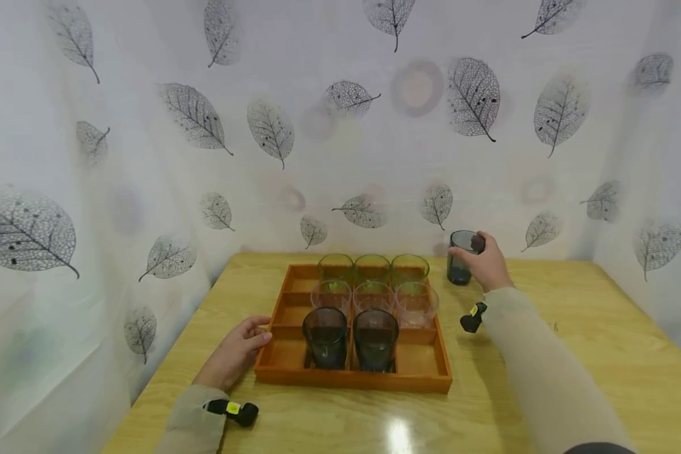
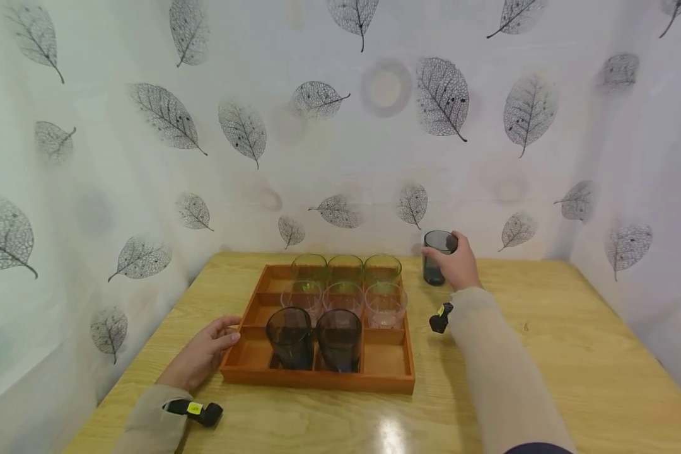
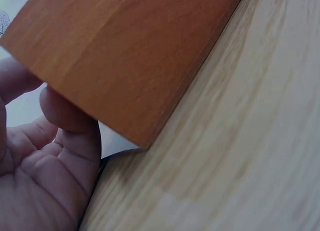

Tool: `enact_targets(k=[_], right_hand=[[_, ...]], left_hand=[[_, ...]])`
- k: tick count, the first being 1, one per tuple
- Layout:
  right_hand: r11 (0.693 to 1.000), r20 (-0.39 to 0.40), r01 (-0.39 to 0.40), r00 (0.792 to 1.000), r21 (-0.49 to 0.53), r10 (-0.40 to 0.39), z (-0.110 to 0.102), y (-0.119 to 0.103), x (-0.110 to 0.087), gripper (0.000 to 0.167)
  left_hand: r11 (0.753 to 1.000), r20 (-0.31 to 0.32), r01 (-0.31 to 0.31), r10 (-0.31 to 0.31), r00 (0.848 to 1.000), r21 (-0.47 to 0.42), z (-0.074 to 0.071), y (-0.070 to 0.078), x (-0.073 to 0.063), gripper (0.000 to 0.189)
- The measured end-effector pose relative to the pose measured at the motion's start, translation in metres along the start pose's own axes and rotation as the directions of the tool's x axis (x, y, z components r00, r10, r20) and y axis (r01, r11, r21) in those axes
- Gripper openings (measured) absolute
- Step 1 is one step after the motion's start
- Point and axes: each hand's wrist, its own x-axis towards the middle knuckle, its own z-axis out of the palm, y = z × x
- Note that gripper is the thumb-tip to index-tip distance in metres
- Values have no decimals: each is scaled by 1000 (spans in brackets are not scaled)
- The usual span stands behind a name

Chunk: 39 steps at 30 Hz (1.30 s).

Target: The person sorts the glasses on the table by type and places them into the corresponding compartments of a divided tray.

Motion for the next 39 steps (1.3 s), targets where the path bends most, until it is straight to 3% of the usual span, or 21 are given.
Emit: enact_targets(k=[17,27,39], right_hand=[[999,10,3,1000,-43,-2,-4,-1,-5,113],[993,21,73,997,-94,-72,-13,0,-18,107],[989,102,110,990,-93,-101,-27,-13,-52,104]], left_hand=[[999,-9,-5,5,1000,52,0,4,3,50],[1000,4,-7,7,1000,20,2,4,4,51],[1000,1,4,-4,1000,-6,1,-1,1,51]])
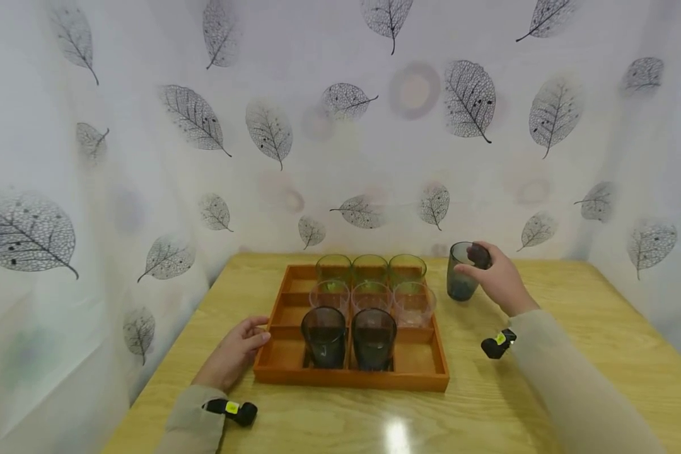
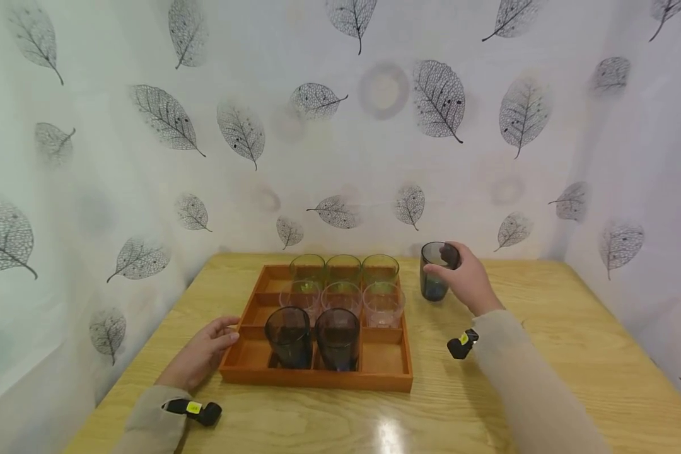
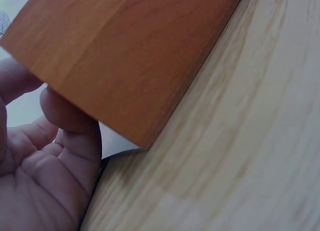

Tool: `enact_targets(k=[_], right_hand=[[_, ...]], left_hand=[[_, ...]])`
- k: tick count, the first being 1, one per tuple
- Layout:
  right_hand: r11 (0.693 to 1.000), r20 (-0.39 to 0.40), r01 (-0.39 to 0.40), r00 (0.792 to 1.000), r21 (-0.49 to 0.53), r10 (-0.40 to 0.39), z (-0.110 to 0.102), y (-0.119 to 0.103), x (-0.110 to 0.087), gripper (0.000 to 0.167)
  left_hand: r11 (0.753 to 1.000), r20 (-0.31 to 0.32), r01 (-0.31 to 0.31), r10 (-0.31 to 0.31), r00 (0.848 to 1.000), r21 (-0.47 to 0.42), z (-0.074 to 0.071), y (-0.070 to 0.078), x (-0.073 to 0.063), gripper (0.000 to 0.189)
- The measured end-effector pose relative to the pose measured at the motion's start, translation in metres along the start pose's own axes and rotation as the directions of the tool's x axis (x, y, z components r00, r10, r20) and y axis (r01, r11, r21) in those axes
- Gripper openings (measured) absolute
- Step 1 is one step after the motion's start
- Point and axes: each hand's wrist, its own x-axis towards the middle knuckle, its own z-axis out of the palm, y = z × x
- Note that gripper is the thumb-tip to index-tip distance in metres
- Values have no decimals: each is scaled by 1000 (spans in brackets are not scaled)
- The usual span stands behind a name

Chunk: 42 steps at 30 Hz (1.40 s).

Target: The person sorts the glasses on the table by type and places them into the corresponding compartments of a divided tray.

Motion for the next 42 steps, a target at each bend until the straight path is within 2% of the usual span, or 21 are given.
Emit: enact_targets(k=[7,12,17,24,33,42], right_hand=[[999,55,34,998,3,-34,-9,-16,-26,98],[998,84,64,994,-7,-64,-14,-29,-48,93],[993,98,118,988,27,-120,-14,-42,-70,84],[966,110,209,968,154,-227,1,-59,-85,73],[928,157,200,953,315,-259,25,-64,-102,74],[910,199,197,938,365,-283,47,-65,-105,74]], left_hand=[[1000,3,-3,3,1000,-12,-1,-3,0,51],[1000,-7,7,-7,1000,9,0,-3,0,50],[999,-5,13,-13,1000,35,-1,-4,0,51],[999,-23,3,-2,1000,45,-5,2,-1,52],[999,1,0,0,1000,46,-2,4,-2,53],[999,4,2,-2,1000,40,0,1,-1,54]])
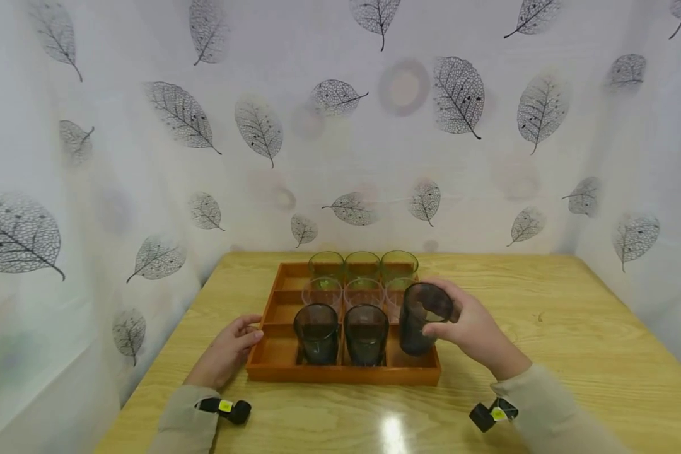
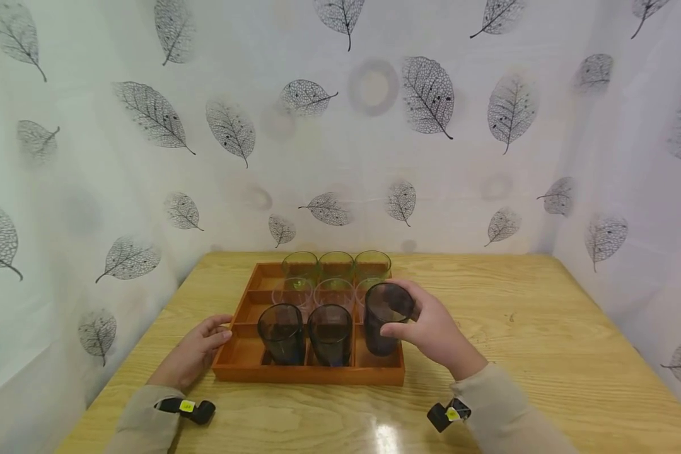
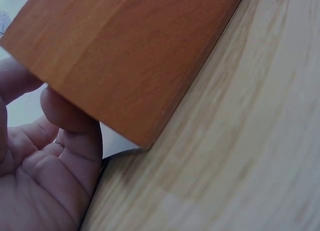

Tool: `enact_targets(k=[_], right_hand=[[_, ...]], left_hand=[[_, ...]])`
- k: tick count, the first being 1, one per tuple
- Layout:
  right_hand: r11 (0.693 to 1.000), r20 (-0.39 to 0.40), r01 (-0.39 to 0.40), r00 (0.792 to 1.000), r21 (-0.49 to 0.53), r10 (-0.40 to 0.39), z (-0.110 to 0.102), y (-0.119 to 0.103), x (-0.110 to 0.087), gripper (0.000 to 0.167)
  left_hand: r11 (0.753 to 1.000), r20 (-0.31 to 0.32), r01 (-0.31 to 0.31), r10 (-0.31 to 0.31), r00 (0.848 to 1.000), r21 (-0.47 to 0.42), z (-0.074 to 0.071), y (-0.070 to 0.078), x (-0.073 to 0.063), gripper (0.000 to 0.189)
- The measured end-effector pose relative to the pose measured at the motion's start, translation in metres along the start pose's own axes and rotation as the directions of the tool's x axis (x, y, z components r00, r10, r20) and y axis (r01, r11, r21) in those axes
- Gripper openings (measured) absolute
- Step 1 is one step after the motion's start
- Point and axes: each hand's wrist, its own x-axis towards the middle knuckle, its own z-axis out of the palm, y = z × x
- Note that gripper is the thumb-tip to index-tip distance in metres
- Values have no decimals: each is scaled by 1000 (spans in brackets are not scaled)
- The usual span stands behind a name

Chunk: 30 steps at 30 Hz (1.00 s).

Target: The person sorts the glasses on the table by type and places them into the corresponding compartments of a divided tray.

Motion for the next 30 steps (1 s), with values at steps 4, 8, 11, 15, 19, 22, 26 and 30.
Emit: enact_targets(k=[4,8,11,15,19,22,26,30], right_hand=[[999,27,-42,999,12,41,10,5,-1,74],[996,47,-85,995,15,85,18,13,-3,76],[995,54,-96,994,24,95,22,16,-4,78],[993,60,-107,993,58,103,26,20,-6,77],[995,57,-95,994,37,93,28,23,-6,73],[997,56,-78,995,-9,78,30,25,-6,72],[995,52,-67,996,-73,71,31,24,-6,73],[978,43,-81,995,-192,91,29,19,-7,84]], left_hand=[[1000,-4,8,-8,1000,6,0,0,0,53],[1000,-3,12,-12,1000,5,1,1,1,52],[1000,2,11,-11,1000,5,1,3,1,52],[1000,2,14,-14,1000,2,1,4,0,53],[1000,0,16,-16,1000,-2,1,4,0,53],[1000,-1,14,-14,1000,-5,0,5,0,54],[1000,1,14,-14,1000,-3,-1,6,0,54],[1000,-7,13,-13,1000,6,-2,6,2,53]])
